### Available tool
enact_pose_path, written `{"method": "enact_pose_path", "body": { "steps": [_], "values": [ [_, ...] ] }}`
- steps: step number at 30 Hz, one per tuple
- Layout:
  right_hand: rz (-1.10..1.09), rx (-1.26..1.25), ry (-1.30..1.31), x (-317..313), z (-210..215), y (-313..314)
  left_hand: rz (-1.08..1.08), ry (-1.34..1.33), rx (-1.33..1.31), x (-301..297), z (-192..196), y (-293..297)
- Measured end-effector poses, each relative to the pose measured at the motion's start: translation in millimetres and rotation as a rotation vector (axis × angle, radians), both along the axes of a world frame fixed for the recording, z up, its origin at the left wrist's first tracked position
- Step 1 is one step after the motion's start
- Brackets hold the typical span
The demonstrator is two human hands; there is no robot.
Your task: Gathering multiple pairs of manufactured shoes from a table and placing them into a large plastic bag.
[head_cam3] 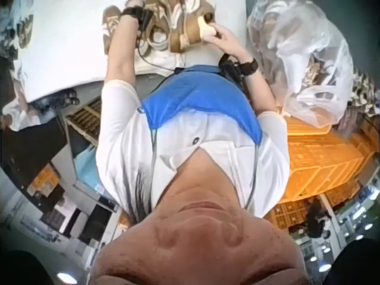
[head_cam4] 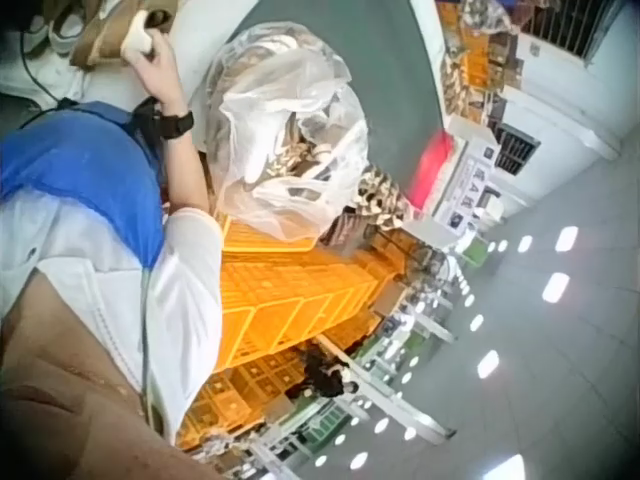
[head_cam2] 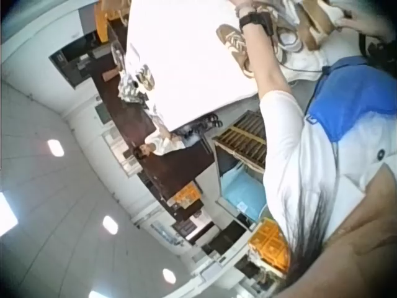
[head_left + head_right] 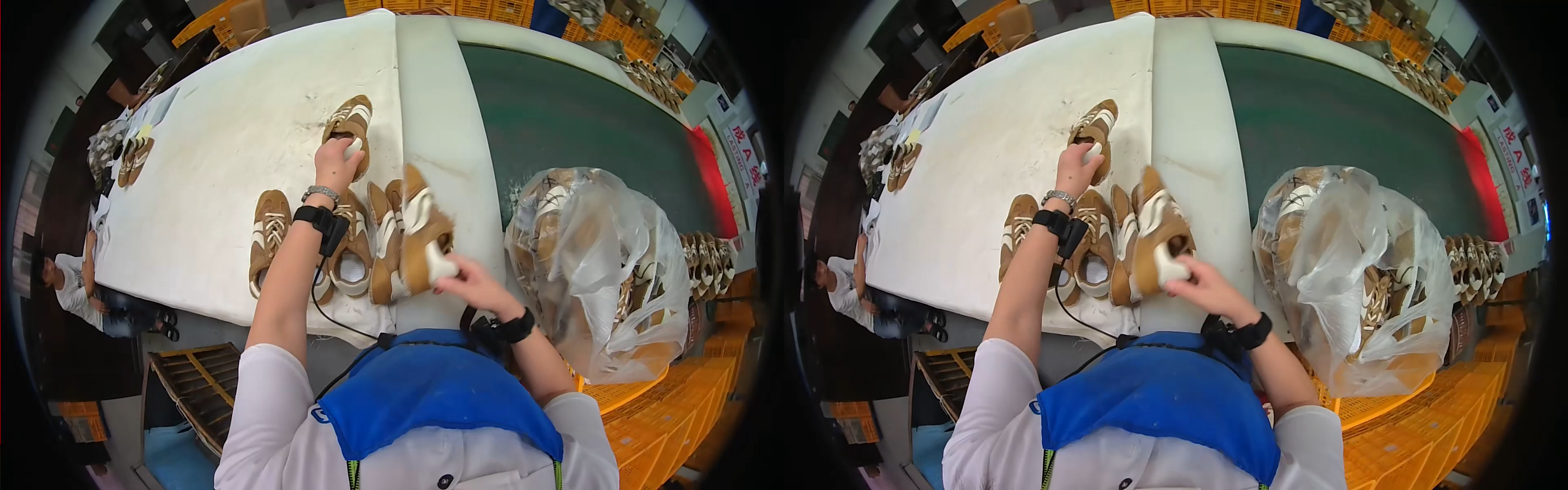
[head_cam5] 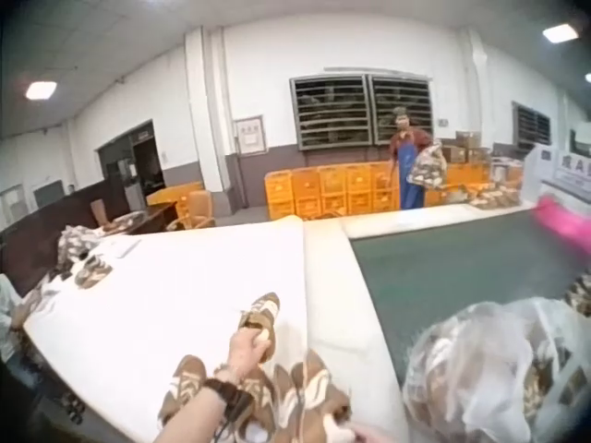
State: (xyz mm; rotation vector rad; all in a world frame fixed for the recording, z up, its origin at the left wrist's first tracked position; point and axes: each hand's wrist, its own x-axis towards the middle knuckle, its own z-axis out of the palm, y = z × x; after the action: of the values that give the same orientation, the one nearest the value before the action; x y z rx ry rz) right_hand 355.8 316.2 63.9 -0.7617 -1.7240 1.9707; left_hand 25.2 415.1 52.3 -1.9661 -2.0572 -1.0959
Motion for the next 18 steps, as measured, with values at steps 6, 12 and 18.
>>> {"method": "enact_pose_path", "body": {
  "steps": [6, 12, 18],
  "values": [
    [-0.367, 0.415, -0.386, -1.7, 30.5, 70.2, 0.093, 0.148, -0.276, 3.8, -23.0, 25.9],
    [-0.324, 0.909, -0.807, -15.2, -58.3, 132.5, -0.159, -0.008, -0.497, 9.1, -38.3, 11.7],
    [-0.068, 0.929, -0.558, -26.0, -8.5, 48.0, -0.439, -0.068, -0.288, 66.2, 8.0, -132.9]
  ]
}}
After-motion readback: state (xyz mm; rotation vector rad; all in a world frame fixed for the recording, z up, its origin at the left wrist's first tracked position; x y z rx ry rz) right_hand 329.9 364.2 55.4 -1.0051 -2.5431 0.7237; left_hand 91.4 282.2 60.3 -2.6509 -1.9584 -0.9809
